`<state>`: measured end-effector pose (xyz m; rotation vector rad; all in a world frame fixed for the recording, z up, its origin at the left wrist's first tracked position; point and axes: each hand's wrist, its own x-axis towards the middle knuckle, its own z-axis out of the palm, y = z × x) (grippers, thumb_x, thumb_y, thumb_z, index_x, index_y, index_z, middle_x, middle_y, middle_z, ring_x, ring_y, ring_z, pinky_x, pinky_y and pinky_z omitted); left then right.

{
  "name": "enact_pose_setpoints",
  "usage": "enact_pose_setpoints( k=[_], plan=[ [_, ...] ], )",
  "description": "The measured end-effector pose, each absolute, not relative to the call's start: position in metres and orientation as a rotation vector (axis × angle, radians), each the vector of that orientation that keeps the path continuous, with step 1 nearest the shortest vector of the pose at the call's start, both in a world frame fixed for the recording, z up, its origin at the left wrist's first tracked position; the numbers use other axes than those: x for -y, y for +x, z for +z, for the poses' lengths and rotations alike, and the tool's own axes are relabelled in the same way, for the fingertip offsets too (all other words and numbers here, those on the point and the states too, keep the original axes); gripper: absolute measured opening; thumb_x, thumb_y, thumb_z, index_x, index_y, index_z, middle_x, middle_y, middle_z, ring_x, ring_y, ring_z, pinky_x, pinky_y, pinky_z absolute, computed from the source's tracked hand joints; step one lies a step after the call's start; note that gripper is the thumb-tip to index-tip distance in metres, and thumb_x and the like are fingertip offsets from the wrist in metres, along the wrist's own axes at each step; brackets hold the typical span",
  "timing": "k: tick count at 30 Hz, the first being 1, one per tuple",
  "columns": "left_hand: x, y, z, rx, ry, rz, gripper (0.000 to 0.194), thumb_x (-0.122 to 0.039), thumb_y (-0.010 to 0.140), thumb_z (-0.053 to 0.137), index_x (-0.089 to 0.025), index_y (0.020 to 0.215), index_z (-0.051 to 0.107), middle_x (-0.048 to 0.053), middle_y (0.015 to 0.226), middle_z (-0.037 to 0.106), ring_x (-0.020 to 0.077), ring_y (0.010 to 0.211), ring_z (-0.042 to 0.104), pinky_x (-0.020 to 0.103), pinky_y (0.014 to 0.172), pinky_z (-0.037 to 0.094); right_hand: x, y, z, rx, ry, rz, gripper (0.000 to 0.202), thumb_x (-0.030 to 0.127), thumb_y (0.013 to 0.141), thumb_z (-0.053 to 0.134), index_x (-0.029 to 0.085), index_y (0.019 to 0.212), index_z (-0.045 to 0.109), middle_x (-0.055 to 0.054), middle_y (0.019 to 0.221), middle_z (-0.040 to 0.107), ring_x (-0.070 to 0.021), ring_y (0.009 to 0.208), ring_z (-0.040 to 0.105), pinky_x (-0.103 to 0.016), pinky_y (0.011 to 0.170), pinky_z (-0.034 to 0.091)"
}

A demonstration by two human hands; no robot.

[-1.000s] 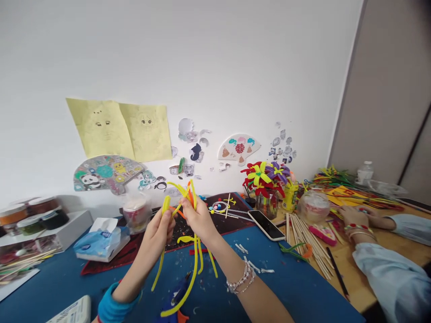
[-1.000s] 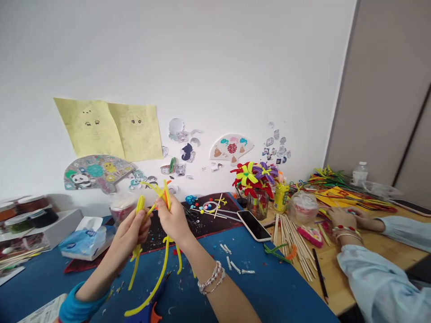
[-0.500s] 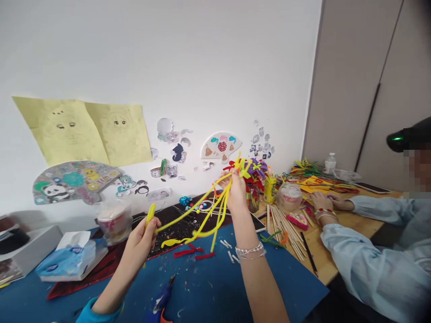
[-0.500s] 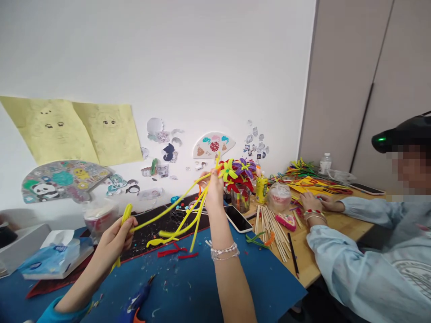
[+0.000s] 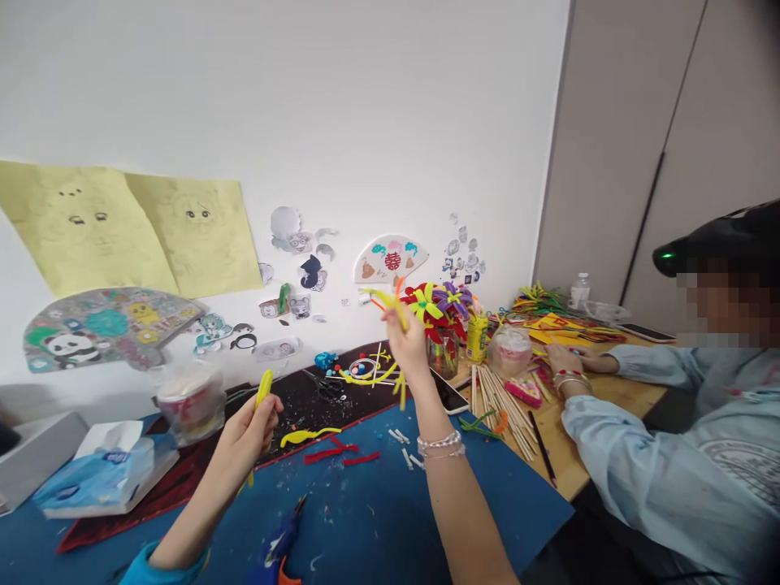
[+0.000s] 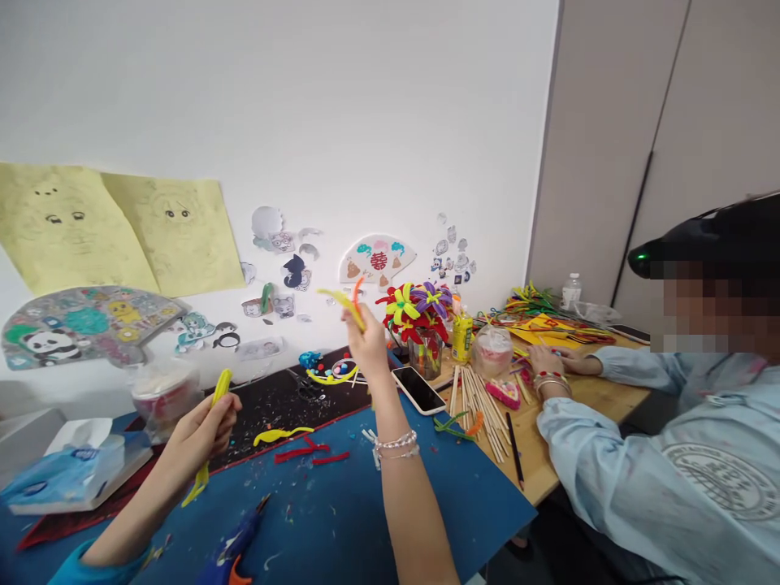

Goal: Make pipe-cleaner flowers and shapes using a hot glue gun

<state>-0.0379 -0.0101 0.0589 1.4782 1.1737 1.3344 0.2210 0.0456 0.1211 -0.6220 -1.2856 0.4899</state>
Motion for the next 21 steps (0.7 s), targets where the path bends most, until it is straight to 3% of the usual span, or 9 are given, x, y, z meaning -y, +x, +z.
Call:
enact_pose_setpoints(
  k=[4, 7, 10, 14, 21],
  plan=[
    [0.010, -0.040, 0.059, -1.183, 1.487, 1.254, 0.040, -0.058, 0.075, 0.052, -0.018, 0.079, 0.046, -0.011, 0.052, 0.025, 0.0028, 0.037, 0.019, 0.013, 0.035, 0.016, -0.053, 0.200, 0.106, 1.896, -0.864, 0.102, 0.037, 0.055, 0.085, 0.043, 0.021, 0.089, 0.057, 0.005, 0.057, 0.049, -0.0109, 0.051, 0.046, -0.021, 0.052, 0.030],
    [0.008, -0.039, 0.056, -1.209, 1.486, 1.228, 0.042, -0.060, 0.074, 0.051, -0.018, 0.077, 0.047, -0.010, 0.051, 0.026, 0.0037, 0.036, 0.022, 0.015, 0.035, 0.018, -0.065, 0.184, 0.080, 2.273, -1.115, -0.163, 0.040, 0.057, 0.087, 0.037, 0.023, 0.101, 0.054, -0.002, 0.076, 0.063, -0.0182, 0.071, 0.060, -0.025, 0.063, 0.036],
    [0.005, -0.033, 0.051, -1.240, 1.520, 1.210, 0.044, -0.063, 0.073, 0.049, -0.019, 0.075, 0.047, -0.009, 0.050, 0.031, 0.0061, 0.037, 0.028, 0.017, 0.035, 0.024, -0.074, 0.181, 0.041, 2.355, -1.244, -0.175, 0.031, 0.048, 0.086, 0.048, 0.021, 0.101, 0.054, -0.007, 0.088, 0.067, -0.0233, 0.082, 0.063, -0.028, 0.069, 0.039],
    [0.007, -0.024, 0.050, -1.263, 1.607, 1.164, 0.044, -0.063, 0.074, 0.046, -0.018, 0.073, 0.049, -0.005, 0.054, 0.041, 0.0111, 0.045, 0.040, 0.022, 0.044, 0.035, -0.077, 0.192, -0.007, 2.361, -1.438, -0.130, 0.022, 0.036, 0.090, 0.044, 0.018, 0.101, 0.052, -0.011, 0.091, 0.068, -0.0249, 0.083, 0.065, -0.029, 0.068, 0.042],
    [0.017, -0.033, 0.063, -1.413, 1.886, 1.156, 0.039, -0.054, 0.083, 0.038, -0.019, 0.079, 0.055, 0.000, 0.066, 0.051, 0.0171, 0.063, 0.050, 0.026, 0.059, 0.041, -0.081, 0.190, -0.039, 2.367, -1.528, -0.072, 0.027, 0.043, 0.091, 0.040, 0.020, 0.095, 0.054, -0.008, 0.084, 0.069, -0.0252, 0.079, 0.066, -0.028, 0.064, 0.041]
  ],
)
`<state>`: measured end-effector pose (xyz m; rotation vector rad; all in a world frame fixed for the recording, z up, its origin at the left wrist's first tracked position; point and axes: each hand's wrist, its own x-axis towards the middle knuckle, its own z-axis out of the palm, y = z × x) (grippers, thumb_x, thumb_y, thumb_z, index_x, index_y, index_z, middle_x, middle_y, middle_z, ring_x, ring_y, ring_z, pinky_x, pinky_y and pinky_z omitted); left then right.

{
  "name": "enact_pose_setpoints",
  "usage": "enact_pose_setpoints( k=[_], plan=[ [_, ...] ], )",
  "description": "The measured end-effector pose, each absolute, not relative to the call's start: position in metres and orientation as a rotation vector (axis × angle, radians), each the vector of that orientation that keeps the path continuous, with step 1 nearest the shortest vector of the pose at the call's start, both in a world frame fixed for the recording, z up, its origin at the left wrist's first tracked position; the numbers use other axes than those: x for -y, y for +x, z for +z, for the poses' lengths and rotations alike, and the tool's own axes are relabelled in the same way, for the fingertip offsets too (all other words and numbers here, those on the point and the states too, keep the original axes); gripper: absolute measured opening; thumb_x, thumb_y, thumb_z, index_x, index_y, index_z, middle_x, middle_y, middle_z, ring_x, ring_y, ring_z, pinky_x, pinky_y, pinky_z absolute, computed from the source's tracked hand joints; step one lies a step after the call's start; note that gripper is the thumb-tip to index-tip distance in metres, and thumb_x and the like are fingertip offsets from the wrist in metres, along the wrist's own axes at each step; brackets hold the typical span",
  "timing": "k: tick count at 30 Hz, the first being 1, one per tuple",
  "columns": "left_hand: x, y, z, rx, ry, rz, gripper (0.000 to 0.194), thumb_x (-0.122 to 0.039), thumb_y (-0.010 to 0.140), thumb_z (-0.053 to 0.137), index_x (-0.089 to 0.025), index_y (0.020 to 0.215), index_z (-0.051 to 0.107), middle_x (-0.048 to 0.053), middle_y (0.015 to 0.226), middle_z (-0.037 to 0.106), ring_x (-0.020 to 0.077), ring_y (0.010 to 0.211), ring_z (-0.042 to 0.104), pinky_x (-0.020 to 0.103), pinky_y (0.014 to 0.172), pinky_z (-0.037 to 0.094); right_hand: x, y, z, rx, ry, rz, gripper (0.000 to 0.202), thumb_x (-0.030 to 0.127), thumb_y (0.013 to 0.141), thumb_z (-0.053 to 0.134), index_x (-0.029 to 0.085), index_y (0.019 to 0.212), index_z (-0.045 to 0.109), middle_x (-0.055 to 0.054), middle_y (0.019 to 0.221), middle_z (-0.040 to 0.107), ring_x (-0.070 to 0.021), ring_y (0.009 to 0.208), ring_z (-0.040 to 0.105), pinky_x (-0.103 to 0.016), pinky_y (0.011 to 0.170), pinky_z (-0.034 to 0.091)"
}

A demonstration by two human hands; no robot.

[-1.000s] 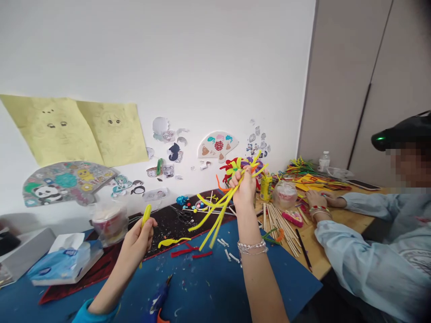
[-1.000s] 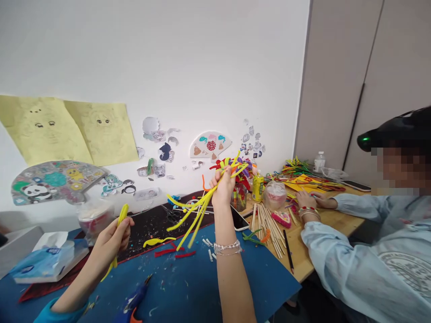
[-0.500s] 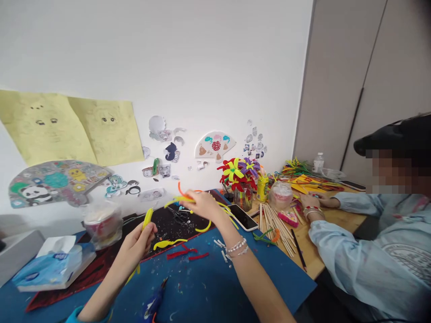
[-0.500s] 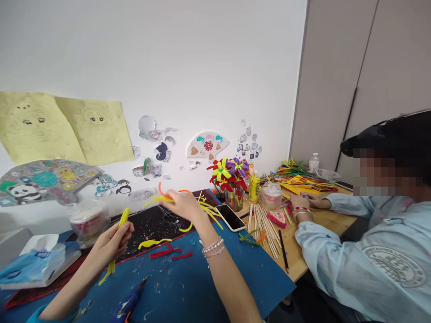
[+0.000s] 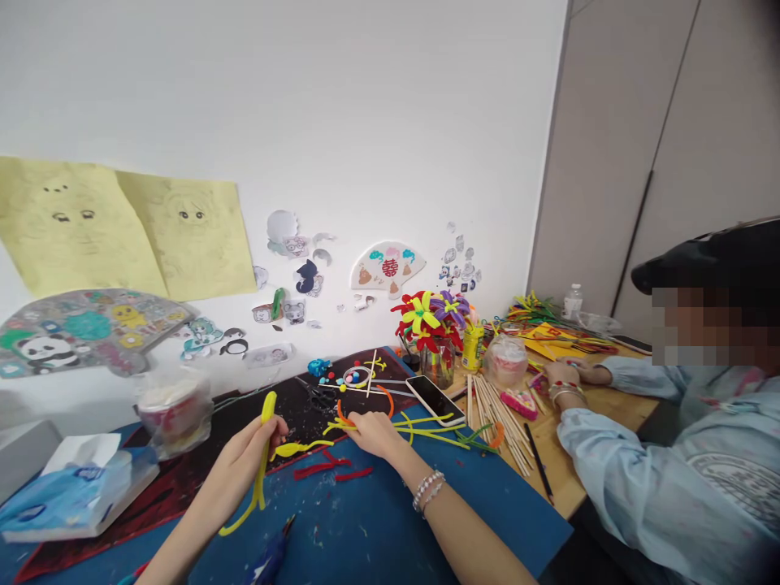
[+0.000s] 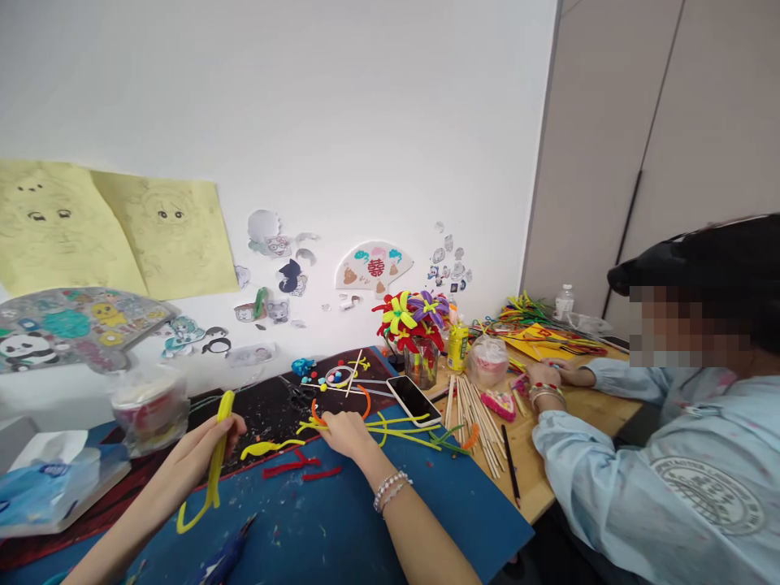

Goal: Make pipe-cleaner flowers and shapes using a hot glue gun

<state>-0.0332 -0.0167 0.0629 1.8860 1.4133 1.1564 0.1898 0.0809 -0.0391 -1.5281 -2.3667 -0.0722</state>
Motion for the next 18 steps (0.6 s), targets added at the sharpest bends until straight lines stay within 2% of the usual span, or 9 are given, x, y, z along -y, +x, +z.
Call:
enact_pose_setpoints(
  k=[5, 8, 11, 15, 18],
  plan=[
    [0.010, -0.046, 0.059, -1.775, 2.342, 1.138, 0.035, -0.045, 0.086, 0.034, -0.020, 0.082, 0.057, 0.006, 0.083, 0.059, 0.0233, 0.081, 0.056, 0.034, 0.077, 0.041, -0.086, 0.190, -0.045, 2.299, -1.558, -0.034, 0.026, 0.042, 0.091, 0.041, 0.020, 0.095, 0.054, -0.006, 0.085, 0.068, -0.0233, 0.078, 0.065, -0.027, 0.063, 0.039],
    [0.006, -0.051, 0.057, -1.823, 2.424, 1.051, 0.036, -0.045, 0.087, 0.031, -0.019, 0.080, 0.055, 0.006, 0.080, 0.058, 0.0227, 0.077, 0.057, 0.033, 0.073, 0.042, -0.086, 0.191, -0.046, 2.231, -1.547, -0.030, 0.028, 0.040, 0.093, 0.037, 0.019, 0.093, 0.054, -0.006, 0.085, 0.067, -0.0208, 0.078, 0.063, -0.026, 0.066, 0.037],
    [0.008, -0.052, 0.060, -1.782, 2.421, 1.079, 0.036, -0.047, 0.087, 0.031, -0.020, 0.086, 0.056, 0.007, 0.085, 0.061, 0.0220, 0.081, 0.058, 0.031, 0.073, 0.043, -0.085, 0.191, -0.046, 2.169, -1.494, -0.052, 0.031, 0.042, 0.092, 0.037, 0.018, 0.093, 0.056, -0.007, 0.087, 0.064, -0.0200, 0.082, 0.060, -0.030, 0.075, 0.036],
    [0.021, -0.053, 0.074, -1.861, 2.309, 1.232, 0.036, -0.050, 0.084, 0.037, -0.021, 0.091, 0.057, 0.005, 0.090, 0.064, 0.0221, 0.082, 0.059, 0.028, 0.068, 0.043, -0.081, 0.189, -0.042, 2.106, -1.408, -0.088, 0.043, 0.053, 0.080, 0.053, 0.017, 0.102, 0.058, -0.010, 0.096, 0.059, -0.0235, 0.095, 0.052, -0.036, 0.087, 0.032],
    [0.031, -0.055, 0.084, -1.966, 2.170, 1.432, 0.034, -0.051, 0.081, 0.042, -0.024, 0.094, 0.059, 0.003, 0.098, 0.065, 0.0224, 0.081, 0.061, 0.028, 0.064, 0.043, -0.071, 0.180, -0.033, 2.041, -1.333, -0.116, 0.052, 0.056, 0.076, 0.056, 0.018, 0.112, 0.055, -0.010, 0.109, 0.053, -0.0250, 0.105, 0.044, -0.039, 0.093, 0.029]
  ],
)
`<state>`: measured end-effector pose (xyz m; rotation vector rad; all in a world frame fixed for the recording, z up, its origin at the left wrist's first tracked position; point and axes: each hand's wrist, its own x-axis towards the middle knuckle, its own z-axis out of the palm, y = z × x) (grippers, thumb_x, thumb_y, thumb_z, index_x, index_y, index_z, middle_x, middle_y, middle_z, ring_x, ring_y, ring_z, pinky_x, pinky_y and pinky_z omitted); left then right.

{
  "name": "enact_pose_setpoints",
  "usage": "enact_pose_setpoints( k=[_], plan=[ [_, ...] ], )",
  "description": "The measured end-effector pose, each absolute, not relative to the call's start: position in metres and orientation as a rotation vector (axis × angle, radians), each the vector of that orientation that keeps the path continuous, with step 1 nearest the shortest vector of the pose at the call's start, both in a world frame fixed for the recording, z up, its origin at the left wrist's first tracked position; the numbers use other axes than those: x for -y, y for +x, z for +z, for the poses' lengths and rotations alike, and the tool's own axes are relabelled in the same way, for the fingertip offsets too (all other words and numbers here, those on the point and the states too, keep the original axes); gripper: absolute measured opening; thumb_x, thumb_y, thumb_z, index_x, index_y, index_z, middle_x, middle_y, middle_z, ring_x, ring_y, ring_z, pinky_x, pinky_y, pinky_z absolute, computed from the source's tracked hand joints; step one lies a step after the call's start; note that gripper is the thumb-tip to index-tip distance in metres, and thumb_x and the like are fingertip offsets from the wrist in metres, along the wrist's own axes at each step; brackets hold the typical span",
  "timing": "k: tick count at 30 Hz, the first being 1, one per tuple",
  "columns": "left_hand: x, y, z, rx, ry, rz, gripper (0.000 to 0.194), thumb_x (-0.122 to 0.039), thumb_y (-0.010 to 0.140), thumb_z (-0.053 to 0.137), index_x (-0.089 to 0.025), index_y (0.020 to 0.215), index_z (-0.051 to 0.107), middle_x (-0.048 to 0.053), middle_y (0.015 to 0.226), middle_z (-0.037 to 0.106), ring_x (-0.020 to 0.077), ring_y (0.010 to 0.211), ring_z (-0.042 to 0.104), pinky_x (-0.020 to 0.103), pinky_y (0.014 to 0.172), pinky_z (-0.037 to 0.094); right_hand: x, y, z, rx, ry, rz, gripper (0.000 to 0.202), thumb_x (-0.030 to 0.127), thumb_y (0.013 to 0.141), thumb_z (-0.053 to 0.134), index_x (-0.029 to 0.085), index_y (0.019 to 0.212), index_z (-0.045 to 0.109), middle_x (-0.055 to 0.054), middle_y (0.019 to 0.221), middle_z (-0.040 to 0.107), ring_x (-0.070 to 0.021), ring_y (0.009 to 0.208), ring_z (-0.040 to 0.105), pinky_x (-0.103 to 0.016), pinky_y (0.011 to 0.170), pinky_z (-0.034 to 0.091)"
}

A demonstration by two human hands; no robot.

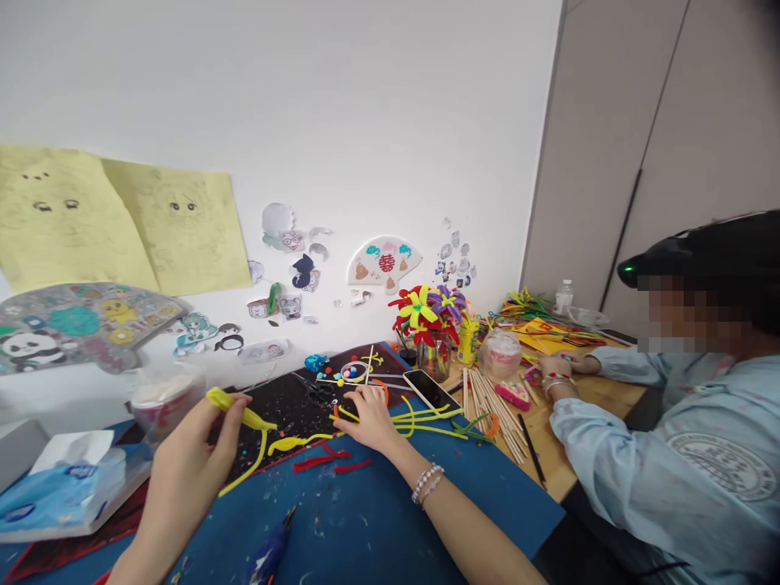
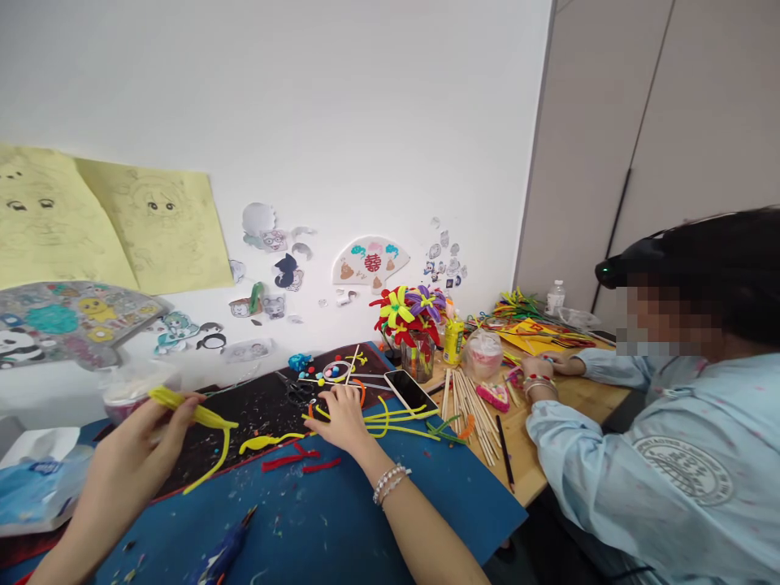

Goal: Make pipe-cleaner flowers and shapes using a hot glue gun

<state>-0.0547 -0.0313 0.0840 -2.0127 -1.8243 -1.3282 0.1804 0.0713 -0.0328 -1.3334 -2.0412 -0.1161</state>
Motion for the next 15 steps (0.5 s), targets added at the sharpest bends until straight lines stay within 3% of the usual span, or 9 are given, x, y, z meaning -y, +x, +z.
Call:
enact_pose_setpoints(
  k=[5, 10, 15],
  plan=[
    [0.035, -0.056, 0.087, 1.912, -1.880, -1.650, 0.037, -0.053, 0.075, 0.053, -0.025, 0.098, 0.062, 0.003, 0.095, 0.067, 0.0237, 0.085, 0.063, 0.030, 0.071, 0.046, -0.040, 0.156, -0.017, 1.944, -0.940, -0.129, 0.044, 0.042, 0.081, 0.052, 0.017, 0.117, 0.050, -0.010, 0.109, 0.051, -0.0241, 0.107, 0.043, -0.044, 0.100, 0.024],
    [0.024, -0.052, 0.078, 1.876, -2.078, -2.002, 0.036, -0.049, 0.069, 0.063, -0.021, 0.092, 0.063, 0.003, 0.095, 0.068, 0.0220, 0.089, 0.062, 0.028, 0.079, 0.049, -0.010, 0.138, -0.015, 1.967, -0.705, -0.123, 0.050, 0.037, 0.081, 0.049, 0.015, 0.125, 0.040, -0.013, 0.119, 0.049, -0.0250, 0.113, 0.041, -0.048, 0.102, 0.022],
    [0.019, -0.039, 0.070, 1.851, -2.170, -2.233, 0.038, -0.046, 0.062, 0.070, -0.016, 0.085, 0.063, 0.005, 0.089, 0.067, 0.0218, 0.080, 0.063, 0.028, 0.071, 0.053, -0.006, 0.131, -0.024, 1.911, -0.726, -0.075, 0.045, 0.023, 0.084, 0.043, 0.014, 0.128, 0.035, -0.013, 0.118, 0.050, -0.0232, 0.110, 0.042, -0.048, 0.100, 0.027]
  ],
)
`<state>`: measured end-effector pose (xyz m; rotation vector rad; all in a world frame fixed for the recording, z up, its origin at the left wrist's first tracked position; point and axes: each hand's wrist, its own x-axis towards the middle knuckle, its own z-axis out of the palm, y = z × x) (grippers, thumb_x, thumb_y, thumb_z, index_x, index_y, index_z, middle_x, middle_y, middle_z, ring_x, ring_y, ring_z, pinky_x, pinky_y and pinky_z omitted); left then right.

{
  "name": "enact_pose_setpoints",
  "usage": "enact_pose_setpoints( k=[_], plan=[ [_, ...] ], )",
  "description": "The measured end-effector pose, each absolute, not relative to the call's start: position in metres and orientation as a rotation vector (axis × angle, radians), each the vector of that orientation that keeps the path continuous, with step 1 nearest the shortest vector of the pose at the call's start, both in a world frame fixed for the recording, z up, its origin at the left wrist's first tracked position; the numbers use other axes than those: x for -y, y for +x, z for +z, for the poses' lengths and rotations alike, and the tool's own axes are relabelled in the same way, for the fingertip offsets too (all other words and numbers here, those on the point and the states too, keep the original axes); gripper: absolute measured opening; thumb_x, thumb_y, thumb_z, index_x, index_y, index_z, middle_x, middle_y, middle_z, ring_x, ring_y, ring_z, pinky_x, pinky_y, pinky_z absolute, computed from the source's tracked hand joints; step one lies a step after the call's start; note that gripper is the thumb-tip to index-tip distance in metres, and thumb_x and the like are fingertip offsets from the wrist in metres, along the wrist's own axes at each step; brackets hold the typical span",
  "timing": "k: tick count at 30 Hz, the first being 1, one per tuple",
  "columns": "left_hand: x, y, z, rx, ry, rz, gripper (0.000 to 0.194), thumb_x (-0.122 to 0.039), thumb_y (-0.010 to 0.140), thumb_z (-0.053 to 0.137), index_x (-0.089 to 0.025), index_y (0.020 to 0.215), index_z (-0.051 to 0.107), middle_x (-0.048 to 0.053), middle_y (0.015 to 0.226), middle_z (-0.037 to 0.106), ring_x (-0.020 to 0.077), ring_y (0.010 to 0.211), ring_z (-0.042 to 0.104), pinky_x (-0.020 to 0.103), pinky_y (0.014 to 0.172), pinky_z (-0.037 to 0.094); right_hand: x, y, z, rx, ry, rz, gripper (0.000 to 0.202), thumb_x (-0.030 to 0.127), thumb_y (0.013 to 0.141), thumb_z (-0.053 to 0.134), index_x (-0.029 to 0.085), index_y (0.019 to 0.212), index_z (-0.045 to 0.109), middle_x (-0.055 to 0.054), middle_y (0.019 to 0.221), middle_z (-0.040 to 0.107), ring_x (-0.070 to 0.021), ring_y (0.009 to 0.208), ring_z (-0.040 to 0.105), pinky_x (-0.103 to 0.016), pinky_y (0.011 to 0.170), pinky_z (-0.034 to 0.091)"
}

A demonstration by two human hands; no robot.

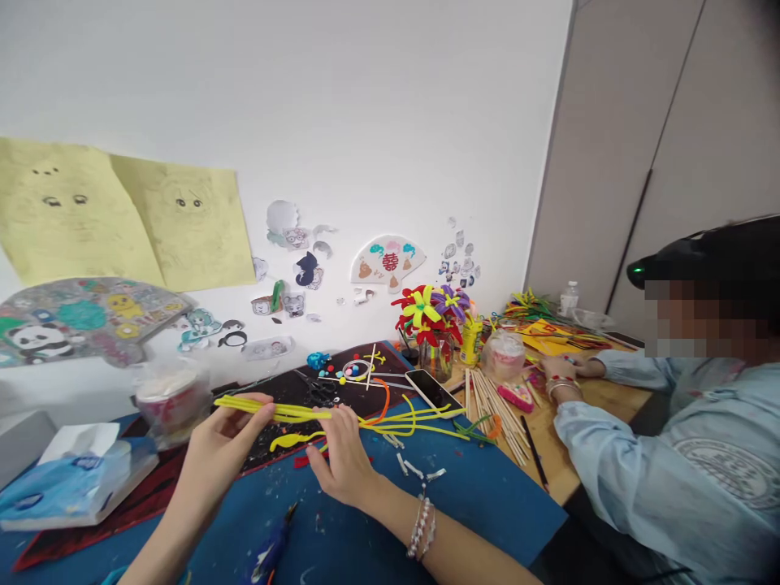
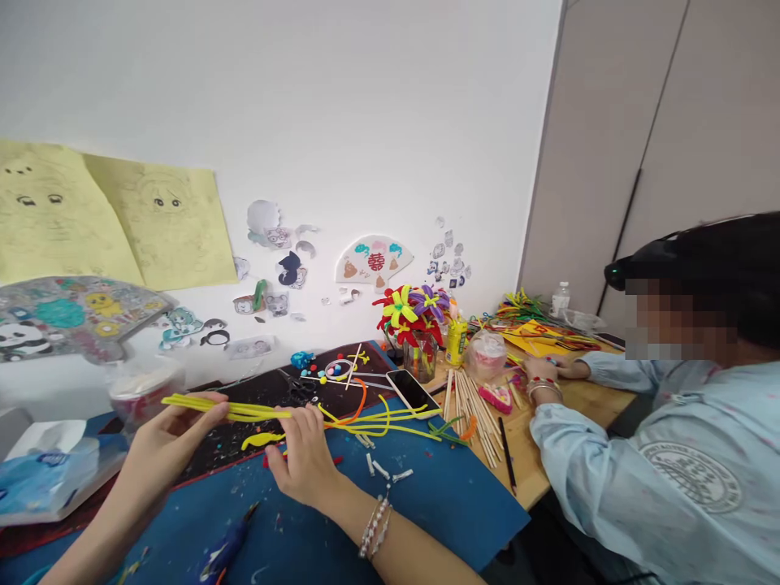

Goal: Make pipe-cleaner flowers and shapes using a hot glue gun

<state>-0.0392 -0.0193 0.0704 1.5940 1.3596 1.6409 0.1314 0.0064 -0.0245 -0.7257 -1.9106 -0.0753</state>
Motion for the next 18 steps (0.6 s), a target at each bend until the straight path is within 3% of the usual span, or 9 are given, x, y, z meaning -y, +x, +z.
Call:
enact_pose_setpoints(
  k=[5, 11, 15, 18],
  plan=[
    [0.029, -0.028, 0.068, -1.162, 1.538, 1.705, 0.037, -0.039, 0.059, 0.075, -0.018, 0.086, 0.061, 0.005, 0.090, 0.067, 0.0231, 0.083, 0.065, 0.029, 0.072, 0.054, -0.016, 0.134, -0.032, 1.811, -0.747, -0.024, 0.046, 0.013, 0.087, 0.032, 0.015, 0.133, 0.030, -0.011, 0.105, 0.054, -0.0215, 0.096, 0.048, -0.042, 0.088, 0.039],
    [0.039, -0.019, 0.073, -1.112, 1.573, 1.495, 0.035, -0.039, 0.067, 0.070, -0.018, 0.093, 0.058, 0.002, 0.066, 0.066, 0.0199, 0.065, 0.065, 0.028, 0.062, 0.053, -0.019, 0.137, -0.035, 1.861, -0.698, -0.035, 0.044, 0.013, 0.090, 0.028, 0.015, 0.133, 0.033, -0.009, 0.089, 0.055, -0.0201, 0.080, 0.051, -0.033, 0.069, 0.046],
    [0.035, -0.019, 0.070, -1.072, 1.586, 1.477, 0.031, -0.042, 0.077, 0.060, -0.018, 0.096, 0.055, -0.003, 0.054, 0.057, 0.0100, 0.044, 0.051, 0.020, 0.046, 0.042, -0.021, 0.138, -0.036, 1.883, -0.712, -0.105, 0.043, 0.013, 0.090, 0.027, 0.015, 0.132, 0.035, -0.008, 0.082, 0.055, -0.0188, 0.072, 0.052, -0.031, 0.062, 0.045],
    [0.029, -0.020, 0.066, -1.115, 1.568, 1.420, 0.030, -0.043, 0.079, 0.056, -0.018, 0.096, 0.054, -0.006, 0.050, 0.051, 0.0067, 0.038, 0.042, 0.017, 0.040, 0.033, -0.025, 0.141, -0.035, 1.861, -0.764, -0.108, 0.041, 0.014, 0.091, 0.027, 0.015, 0.131, 0.038, -0.008, 0.082, 0.056, -0.0181, 0.071, 0.054, -0.030, 0.062, 0.046]
  ],
)
